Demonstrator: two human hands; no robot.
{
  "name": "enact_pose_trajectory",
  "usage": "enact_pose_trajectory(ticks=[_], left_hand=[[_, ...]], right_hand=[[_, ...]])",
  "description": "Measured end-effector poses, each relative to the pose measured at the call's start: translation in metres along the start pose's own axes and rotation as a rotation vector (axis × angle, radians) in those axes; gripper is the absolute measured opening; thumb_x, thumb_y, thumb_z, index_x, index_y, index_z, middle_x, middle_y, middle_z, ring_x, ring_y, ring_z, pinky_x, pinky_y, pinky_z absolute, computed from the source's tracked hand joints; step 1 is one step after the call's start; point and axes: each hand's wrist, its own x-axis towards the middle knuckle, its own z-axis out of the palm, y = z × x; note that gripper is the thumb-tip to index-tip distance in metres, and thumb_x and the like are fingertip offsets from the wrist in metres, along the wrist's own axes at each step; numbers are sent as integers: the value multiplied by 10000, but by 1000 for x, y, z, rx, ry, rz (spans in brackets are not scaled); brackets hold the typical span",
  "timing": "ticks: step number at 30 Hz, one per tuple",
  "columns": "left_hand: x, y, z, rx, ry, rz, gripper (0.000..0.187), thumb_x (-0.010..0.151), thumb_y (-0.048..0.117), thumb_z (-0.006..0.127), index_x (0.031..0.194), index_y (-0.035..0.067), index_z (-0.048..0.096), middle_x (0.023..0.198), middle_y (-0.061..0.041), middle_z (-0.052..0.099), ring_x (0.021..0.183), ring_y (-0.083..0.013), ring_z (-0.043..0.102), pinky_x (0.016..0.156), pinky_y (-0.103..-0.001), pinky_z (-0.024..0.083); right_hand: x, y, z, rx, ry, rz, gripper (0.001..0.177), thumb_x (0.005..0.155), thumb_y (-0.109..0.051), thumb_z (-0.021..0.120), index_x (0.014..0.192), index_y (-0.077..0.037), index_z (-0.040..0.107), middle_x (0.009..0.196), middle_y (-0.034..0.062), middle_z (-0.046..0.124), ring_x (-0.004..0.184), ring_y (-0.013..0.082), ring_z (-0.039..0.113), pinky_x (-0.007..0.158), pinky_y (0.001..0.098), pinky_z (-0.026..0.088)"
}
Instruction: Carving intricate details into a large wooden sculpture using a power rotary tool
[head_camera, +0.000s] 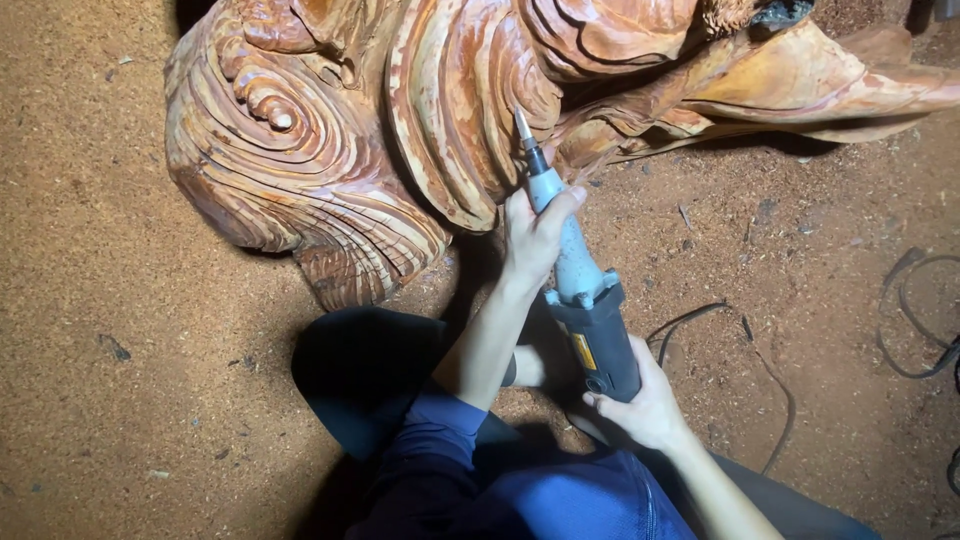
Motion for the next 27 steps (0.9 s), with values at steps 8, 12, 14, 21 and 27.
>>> enact_pose_trajectory(ticks=[8, 12, 14, 21, 27], left_hand=[[-1, -4, 11, 66, 85, -50, 270, 756, 334, 793, 731, 103, 655, 648, -25, 561, 656, -148, 550, 656, -304, 438], [-8, -10, 17, 140, 59, 9, 404, 737, 343, 817, 934, 22, 670, 861, -125, 572, 878, -264, 650, 859, -401, 482], [-6, -19, 15, 150, 60, 3, 524, 736, 345, 823, 1078, -17, 662, 946, -138, 585, 966, -292, 660, 920, -438, 481], [-8, -1, 3, 84, 155, -61, 239, 733, 303, 786, 766, 89, 686, 646, -18, 572, 662, -155, 569, 645, -325, 452], [-5, -16, -1, 83, 166, -43, 210, 742, 281, 779, 745, 87, 698, 642, -38, 589, 670, -160, 577, 643, -324, 461]], right_hand=[[-3, 12, 15, -37, 173, 104, 896, 521, -137, 978, 1339, -139, 612, 1061, 192, 690, 1025, 316, 666, 912, 522, 503], [-1, 45, 32, 26, 212, -13, 911, 528, -173, 985, 1352, -126, 600, 1119, 174, 685, 1060, 283, 647, 938, 529, 502], [6, 55, 35, 44, 215, -62, 910, 528, -180, 993, 1346, -121, 600, 1127, 170, 678, 1065, 277, 636, 931, 533, 501], [17, 38, 37, 13, 207, -139, 841, 559, -149, 963, 1321, -92, 614, 1083, 160, 684, 1013, 286, 653, 886, 515, 503], [16, 36, 34, 9, 193, -127, 825, 529, -132, 978, 1280, -97, 636, 1020, 142, 676, 950, 248, 637, 856, 455, 505]])
